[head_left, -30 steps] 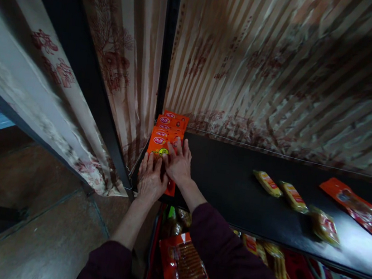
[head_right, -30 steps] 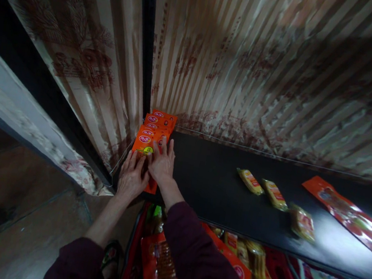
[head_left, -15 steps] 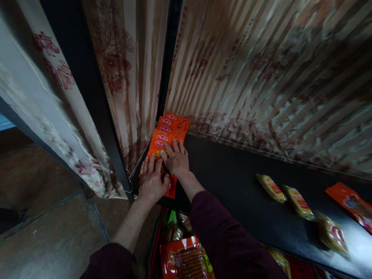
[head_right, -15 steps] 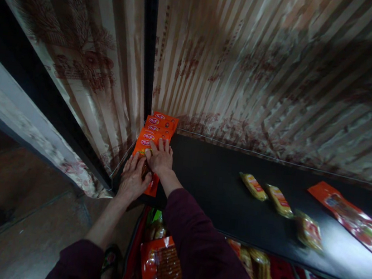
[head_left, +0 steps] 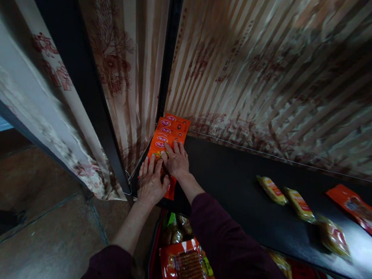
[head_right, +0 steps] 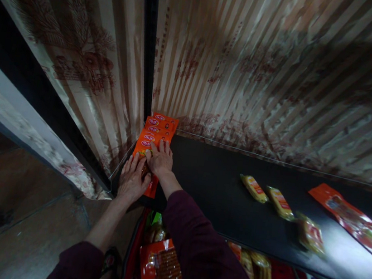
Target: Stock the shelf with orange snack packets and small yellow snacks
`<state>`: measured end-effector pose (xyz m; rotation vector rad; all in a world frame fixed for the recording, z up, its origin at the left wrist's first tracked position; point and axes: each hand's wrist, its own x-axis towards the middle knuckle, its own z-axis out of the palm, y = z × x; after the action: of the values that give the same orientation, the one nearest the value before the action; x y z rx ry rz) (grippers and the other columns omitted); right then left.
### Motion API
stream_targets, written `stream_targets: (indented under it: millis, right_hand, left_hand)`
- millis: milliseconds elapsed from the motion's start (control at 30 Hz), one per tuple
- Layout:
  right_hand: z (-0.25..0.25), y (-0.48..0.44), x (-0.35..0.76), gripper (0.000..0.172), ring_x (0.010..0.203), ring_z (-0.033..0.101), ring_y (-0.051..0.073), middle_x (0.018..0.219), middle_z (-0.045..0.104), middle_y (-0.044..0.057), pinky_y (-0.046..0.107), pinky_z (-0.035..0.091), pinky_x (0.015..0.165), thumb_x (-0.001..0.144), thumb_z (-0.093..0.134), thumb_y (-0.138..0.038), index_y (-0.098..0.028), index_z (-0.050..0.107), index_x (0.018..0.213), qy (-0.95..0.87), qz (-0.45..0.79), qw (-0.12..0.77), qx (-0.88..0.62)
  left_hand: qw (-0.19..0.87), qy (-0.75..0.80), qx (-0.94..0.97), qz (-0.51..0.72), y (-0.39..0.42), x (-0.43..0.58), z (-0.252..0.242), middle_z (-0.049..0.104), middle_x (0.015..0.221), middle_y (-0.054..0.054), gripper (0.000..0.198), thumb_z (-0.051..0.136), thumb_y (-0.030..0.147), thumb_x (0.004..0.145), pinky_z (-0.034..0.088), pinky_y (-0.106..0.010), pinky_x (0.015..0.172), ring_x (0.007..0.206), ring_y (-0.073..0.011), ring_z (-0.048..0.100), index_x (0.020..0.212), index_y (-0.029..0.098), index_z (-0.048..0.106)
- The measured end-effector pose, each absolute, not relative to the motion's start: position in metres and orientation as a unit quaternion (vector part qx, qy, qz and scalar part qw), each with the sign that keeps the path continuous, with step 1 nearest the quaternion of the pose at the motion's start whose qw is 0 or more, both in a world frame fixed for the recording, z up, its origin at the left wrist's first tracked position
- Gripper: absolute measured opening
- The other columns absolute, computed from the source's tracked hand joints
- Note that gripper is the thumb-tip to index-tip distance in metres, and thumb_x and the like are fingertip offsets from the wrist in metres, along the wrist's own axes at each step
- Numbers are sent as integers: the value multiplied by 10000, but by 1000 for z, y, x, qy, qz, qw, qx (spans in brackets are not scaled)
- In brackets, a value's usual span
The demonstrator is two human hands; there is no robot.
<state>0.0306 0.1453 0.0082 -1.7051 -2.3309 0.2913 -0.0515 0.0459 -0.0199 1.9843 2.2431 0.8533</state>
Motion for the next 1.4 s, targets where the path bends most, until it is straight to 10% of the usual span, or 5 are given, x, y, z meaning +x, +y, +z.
stream_targets:
  millis: [533,1400]
  right_hand:
    - [-17,114,39,580,1445,110,278,1548,197,135,505,250,1112,922,334,-386,-176,261,1458,-673,190,333,-633]
    - [-16,95,37,595,1444,140,252,1539,230,155,450,168,1162,918,317,-383,-75,318,1427,-625,289,371,-622]
  left_hand:
    - [0,730,619,290,48,-54,-20,294,1496,-221,632,553,297,783,291,-513,1097,1382,-341,291,1370,104,419]
    - [-5,727,610,316,47,-58,-16,291,1499,-218,534,512,306,820,277,-516,1109,1379,-344,295,1304,81,504]
